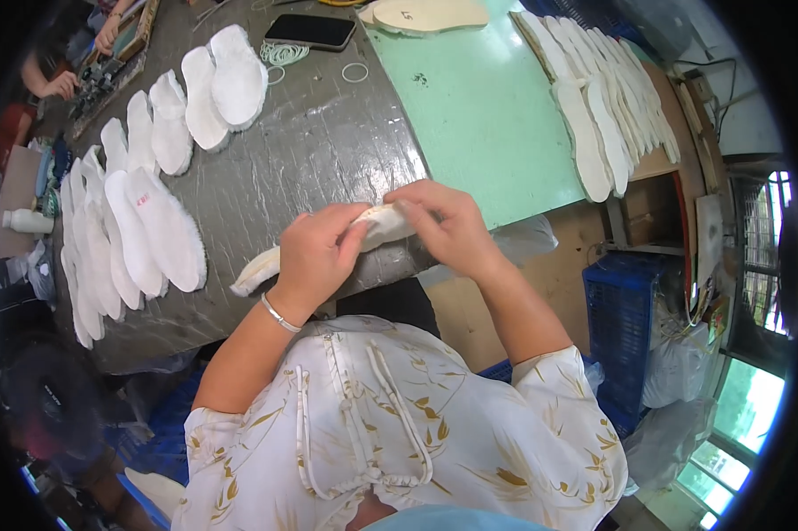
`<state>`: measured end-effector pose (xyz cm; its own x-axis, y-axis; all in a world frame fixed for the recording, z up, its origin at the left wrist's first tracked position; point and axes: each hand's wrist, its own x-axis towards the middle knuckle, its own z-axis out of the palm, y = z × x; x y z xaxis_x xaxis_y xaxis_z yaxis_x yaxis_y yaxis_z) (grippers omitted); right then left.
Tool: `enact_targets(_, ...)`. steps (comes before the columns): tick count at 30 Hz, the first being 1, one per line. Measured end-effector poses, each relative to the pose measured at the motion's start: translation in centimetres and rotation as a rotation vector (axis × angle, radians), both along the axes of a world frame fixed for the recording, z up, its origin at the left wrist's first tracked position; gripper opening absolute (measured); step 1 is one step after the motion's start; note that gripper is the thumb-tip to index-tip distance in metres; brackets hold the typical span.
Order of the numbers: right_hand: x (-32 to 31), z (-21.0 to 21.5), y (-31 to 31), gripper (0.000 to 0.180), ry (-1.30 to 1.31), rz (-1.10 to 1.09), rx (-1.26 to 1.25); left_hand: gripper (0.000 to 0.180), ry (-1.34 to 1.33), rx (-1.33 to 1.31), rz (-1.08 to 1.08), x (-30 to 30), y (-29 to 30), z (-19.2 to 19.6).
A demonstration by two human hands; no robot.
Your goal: Trimming excess material from fleece-lined shoe insoles and organizing the completed components.
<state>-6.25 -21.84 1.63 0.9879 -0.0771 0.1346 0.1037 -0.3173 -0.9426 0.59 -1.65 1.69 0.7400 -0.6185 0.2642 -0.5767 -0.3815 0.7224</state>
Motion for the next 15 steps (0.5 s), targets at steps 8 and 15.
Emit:
enact_targets(8,0.8,2.3,0.3,0.035,-0.219,0.071,0.054,0.019,-0.221,-0.116,0.000,1.6,1.8,3.0)
enact_targets(15,1.7,1.9,1.0,0.029,-0.286,0.017,0.048,0.022,-0.275,-0.138,0.012,1.5,2.1,3.4)
